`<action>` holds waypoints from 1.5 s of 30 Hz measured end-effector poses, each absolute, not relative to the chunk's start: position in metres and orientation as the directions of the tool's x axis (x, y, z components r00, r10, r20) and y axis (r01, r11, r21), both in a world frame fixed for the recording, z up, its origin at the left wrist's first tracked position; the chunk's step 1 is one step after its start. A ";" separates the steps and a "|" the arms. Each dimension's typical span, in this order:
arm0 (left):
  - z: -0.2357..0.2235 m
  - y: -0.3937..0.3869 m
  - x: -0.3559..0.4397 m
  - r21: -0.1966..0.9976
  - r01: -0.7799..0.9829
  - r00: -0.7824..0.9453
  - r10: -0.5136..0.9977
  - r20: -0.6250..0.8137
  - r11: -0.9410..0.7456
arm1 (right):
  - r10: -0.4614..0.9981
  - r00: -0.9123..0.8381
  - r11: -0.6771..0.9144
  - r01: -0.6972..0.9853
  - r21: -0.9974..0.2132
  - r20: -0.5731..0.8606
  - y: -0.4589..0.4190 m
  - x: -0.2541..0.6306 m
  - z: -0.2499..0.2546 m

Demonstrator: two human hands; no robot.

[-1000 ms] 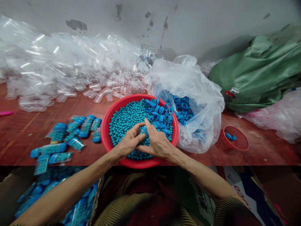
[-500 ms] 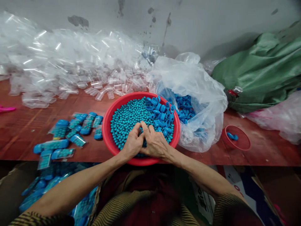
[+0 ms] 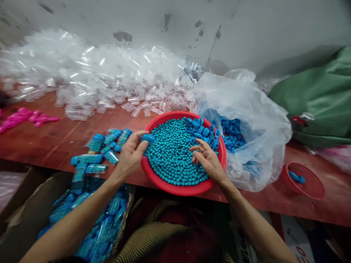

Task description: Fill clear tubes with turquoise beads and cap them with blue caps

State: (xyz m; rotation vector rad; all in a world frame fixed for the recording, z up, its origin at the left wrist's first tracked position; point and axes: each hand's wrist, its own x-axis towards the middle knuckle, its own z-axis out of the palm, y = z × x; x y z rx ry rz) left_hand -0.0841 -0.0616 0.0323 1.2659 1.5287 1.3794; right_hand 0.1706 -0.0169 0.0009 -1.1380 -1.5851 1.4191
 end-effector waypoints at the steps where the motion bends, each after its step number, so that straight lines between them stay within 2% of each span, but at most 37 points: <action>1: 0.028 -0.062 -0.104 0.935 0.348 -0.342 0.919 0.195 -0.069 | 0.923 -0.381 0.007 0.142 -0.990 -0.048 -0.018 0.170 0.001; 4: 0.007 -0.064 -0.156 0.720 0.684 -0.495 0.800 0.339 0.118 | 0.904 -0.425 0.016 0.162 -0.987 -0.055 -0.021 0.167 0.001; 6: -0.013 -0.063 -0.175 0.554 0.794 -0.519 0.755 0.401 0.252 | 0.900 -0.430 0.019 0.190 -0.982 -0.066 -0.023 0.166 0.001; 8: -0.032 -0.058 -0.179 0.399 0.867 -0.459 0.789 0.408 0.298 | 0.902 -0.425 0.018 0.219 -0.976 -0.079 -0.023 0.166 0.001; 12: -0.058 -0.030 -0.165 0.143 0.974 -0.204 0.952 0.229 0.175 | 0.894 -0.439 0.055 0.304 -0.951 -0.088 -0.023 0.168 0.000; 15: -0.065 -0.007 -0.158 0.064 0.997 -0.053 0.997 0.047 0.050 | 0.888 -0.452 0.105 0.385 -0.917 -0.088 -0.024 0.169 0.000; 17: -0.065 -0.001 -0.158 0.057 0.998 0.016 0.999 -0.046 -0.014 | 0.886 -0.457 0.139 0.433 -0.891 -0.084 -0.024 0.169 -0.001; 19: -0.065 -0.005 -0.161 0.059 0.997 0.057 0.995 -0.077 -0.053 | 0.883 -0.463 0.171 0.462 -0.870 -0.072 -0.025 0.169 -0.001; 24: -0.070 -0.044 -0.184 0.050 0.991 0.127 0.992 0.008 -0.128 | 0.880 -0.474 0.204 0.447 -0.871 -0.038 -0.028 0.167 0.002; 29: -0.083 -0.091 -0.223 0.045 0.987 0.155 0.988 0.023 -0.156 | 0.887 -0.460 0.240 0.395 -0.887 0.036 -0.027 0.164 0.008; 32: -0.080 -0.118 -0.237 0.025 0.987 0.160 0.986 0.040 -0.161 | 0.892 -0.423 0.339 0.394 -0.854 0.159 -0.027 0.172 0.014; 34: -0.070 -0.130 -0.238 0.031 0.986 0.159 0.983 0.092 -0.162 | 0.855 -0.473 0.439 0.441 -0.783 0.212 -0.029 0.183 0.022; 37: -0.043 -0.131 -0.222 0.103 0.992 0.043 0.965 0.259 -0.072 | 0.720 -0.690 0.553 0.505 -0.663 0.075 -0.035 0.196 0.035; 40: -0.014 -0.109 -0.187 0.283 0.959 -0.129 0.906 0.404 0.011 | 0.524 -0.845 0.667 0.487 -0.563 -0.110 -0.040 0.194 0.040; 42: 0.000 -0.087 -0.158 0.370 0.925 -0.075 0.912 0.402 -0.087 | 0.419 -0.886 0.725 0.459 -0.514 -0.200 -0.039 0.185 0.034; 45: 0.008 -0.055 -0.116 0.368 0.898 0.123 0.942 0.313 -0.240 | 0.343 -0.900 0.784 0.432 -0.445 -0.269 -0.028 0.168 0.013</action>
